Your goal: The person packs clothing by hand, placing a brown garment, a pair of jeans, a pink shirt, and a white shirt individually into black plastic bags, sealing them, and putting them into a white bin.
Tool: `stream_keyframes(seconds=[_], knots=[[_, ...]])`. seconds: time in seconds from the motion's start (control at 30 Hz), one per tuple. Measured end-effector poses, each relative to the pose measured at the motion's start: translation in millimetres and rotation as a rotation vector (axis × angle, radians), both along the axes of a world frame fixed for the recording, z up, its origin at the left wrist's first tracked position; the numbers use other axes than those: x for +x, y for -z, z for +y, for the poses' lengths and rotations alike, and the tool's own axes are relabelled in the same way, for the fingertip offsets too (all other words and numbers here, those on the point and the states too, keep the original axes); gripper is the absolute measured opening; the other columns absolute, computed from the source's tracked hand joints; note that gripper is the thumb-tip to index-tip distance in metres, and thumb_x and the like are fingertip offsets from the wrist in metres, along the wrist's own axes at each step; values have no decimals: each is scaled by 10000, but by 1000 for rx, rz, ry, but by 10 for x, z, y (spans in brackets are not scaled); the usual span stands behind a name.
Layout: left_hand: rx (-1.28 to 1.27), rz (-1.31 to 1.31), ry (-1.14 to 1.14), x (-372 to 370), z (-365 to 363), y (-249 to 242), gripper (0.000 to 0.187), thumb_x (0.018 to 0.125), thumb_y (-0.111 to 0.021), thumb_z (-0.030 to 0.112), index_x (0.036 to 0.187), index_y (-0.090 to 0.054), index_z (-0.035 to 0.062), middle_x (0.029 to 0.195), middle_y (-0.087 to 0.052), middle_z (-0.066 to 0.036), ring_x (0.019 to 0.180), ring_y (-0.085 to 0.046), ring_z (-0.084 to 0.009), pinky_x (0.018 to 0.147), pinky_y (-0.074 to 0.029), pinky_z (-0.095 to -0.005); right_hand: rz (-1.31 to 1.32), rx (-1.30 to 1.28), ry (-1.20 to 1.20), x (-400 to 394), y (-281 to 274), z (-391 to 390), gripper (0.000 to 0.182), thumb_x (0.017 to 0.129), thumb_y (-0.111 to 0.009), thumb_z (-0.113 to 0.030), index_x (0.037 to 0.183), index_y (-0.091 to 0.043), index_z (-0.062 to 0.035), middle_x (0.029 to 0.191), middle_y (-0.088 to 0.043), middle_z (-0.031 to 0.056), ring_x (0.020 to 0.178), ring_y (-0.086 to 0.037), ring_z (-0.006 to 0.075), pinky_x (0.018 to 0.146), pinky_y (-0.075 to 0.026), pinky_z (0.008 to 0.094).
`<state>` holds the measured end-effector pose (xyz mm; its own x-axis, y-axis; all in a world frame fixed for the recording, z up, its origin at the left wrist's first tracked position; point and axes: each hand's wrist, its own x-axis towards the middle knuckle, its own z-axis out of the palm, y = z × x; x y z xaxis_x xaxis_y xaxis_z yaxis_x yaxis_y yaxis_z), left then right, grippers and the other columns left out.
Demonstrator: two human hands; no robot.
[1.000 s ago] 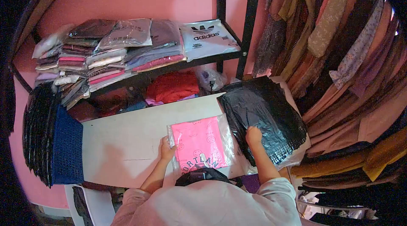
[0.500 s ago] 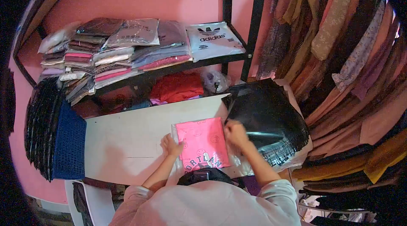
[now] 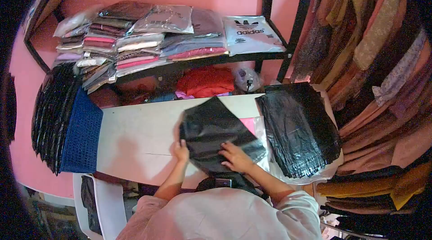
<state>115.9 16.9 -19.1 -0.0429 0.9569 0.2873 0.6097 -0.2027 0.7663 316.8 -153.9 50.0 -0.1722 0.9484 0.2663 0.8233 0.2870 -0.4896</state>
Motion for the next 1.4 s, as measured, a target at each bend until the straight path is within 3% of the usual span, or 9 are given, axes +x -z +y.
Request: stream_keyframes(seconds=[0.3,0.37,0.57,0.77,0.87,1.03,1.1,1.27,1.4], knots=[[111,-118,-349,-1346,746,299,356,889,-430,240,693,-489,-52,725,-544,-158,660,-516,-300,622,-382,-379,-115,-126,251,79,137,-293,476,741,-572,-172,1185,-448,-51,1234,-403,194,1175,-341,394,967,-308,443],[-156,-207,-406,-1476,743,293,319,882,-446,210,709,-501,-53,785,-554,-143,721,-523,-258,654,-389,-349,-98,-151,259,42,196,-274,490,734,-567,-168,1194,-445,-54,1243,-395,199,1184,-339,382,965,-311,440],[-176,-241,-386,-1855,919,232,303,888,-434,194,988,-514,-81,954,-554,-173,881,-531,-285,805,-393,-328,-4,13,574,206,250,-229,533,671,-581,-86,1169,-425,23,1236,-377,254,1157,-349,412,971,-303,463],[-40,58,-463,-1997,1007,319,519,688,-644,53,1144,-427,-70,1197,-422,-225,1109,-405,-355,965,-297,-389,-40,-22,503,576,252,528,694,634,-578,3,1271,-305,-28,1268,-337,262,1188,-330,384,995,-298,402],[138,202,-432,-1776,724,-90,633,669,-656,89,1206,-356,-59,1252,-341,-256,1176,-315,-388,1015,-223,-419,-11,-140,342,538,89,942,827,591,-664,-60,1307,-251,-53,1274,-352,228,1179,-357,362,983,-318,402],[-9,468,141,-1442,151,-515,692,683,-647,166,1263,-312,-7,1299,-286,-236,1204,-267,-379,1004,-203,-453,-305,-452,367,502,90,1286,1030,475,-790,-227,1326,-229,-78,1231,-420,161,1102,-448,333,938,-373,412],[-27,486,305,-1475,20,-340,632,727,-613,227,1258,-336,25,1299,-304,-202,1201,-272,-367,1001,-191,-469,-363,-808,315,500,-184,1312,1009,445,-808,-251,1299,-295,-94,1207,-437,154,1087,-461,317,911,-399,398],[-47,473,376,-1616,-27,-209,585,769,-561,275,1261,-344,47,1309,-308,-174,1204,-270,-355,1005,-178,-475,-199,-697,199,760,-22,1073,673,452,-773,-333,1038,-562,-76,971,-601,146,928,-565,286,809,-459,338],[-9,498,389,-1630,-38,-171,576,779,-538,288,1261,-348,36,1314,-307,-174,1200,-282,-347,1004,-179,-481,-301,-613,325,865,-96,903,541,600,-679,-236,1095,-521,-89,814,-627,141,786,-603,287,695,-484,375]])
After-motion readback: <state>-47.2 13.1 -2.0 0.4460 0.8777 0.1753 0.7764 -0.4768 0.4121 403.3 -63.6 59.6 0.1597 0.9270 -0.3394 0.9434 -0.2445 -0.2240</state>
